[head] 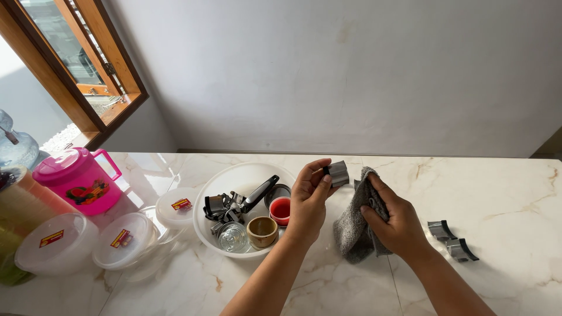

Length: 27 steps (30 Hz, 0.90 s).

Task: Cleaning and wiping small machine components with a cloth on a counter.

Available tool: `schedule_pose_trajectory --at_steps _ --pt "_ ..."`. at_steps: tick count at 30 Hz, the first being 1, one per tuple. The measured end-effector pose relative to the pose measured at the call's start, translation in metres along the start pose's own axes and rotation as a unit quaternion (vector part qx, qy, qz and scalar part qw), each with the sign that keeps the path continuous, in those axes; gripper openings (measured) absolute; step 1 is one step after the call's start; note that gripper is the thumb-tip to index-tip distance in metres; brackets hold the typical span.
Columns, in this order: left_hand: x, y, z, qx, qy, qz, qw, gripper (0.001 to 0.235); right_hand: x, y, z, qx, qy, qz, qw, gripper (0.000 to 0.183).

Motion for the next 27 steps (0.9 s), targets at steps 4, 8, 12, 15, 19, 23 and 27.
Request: schedule_pose_trajectory --at_steps 4,8,12,15,19,23,27 --pt "-0.006 -0.006 0.002 0.043 -0.022 -0.018 0.999 0.037 -0.007 -0.009 0.002 -0.056 0.038 -0.01 0.998 0.071" --pt "-0.019 -0.011 -0.005 0.065 -0.009 -0.035 0.997 0.035 -0.005 -0.013 0.002 -0.072 0.061 -0.018 0.995 0.069" --pt "-0.029 -0.018 0.005 0.107 -0.029 -0.065 0.992 0.039 0.0 0.0 0.012 -0.054 0.021 0.013 0.998 0.067" --pt "-0.031 -0.025 0.016 0.127 -0.048 -0.069 0.988 0.04 0.006 0.005 0.014 -0.025 0.006 0.042 0.999 0.066" --pt "-0.025 -0.018 0.007 0.125 -0.063 -0.061 0.988 0.039 0.004 0.005 0.01 0.004 0.022 0.087 0.996 0.067" --pt "-0.027 -0.016 0.011 0.154 -0.075 -0.049 0.984 0.038 -0.006 -0.008 0.015 -0.024 0.07 0.037 0.997 0.069" --pt "-0.033 -0.024 0.031 0.217 -0.108 -0.097 0.965 0.04 -0.004 -0.007 0.008 -0.047 0.038 -0.004 0.998 0.068"
Point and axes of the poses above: each hand's wrist, its own x-axis towards the middle knuckle, its own y-axis out of the back of the hand, z = x × y, the point moved 2 cm from there along x, towards the middle knuckle, and after that the axes turned 1 degree about -x, right-handed, at the moved point
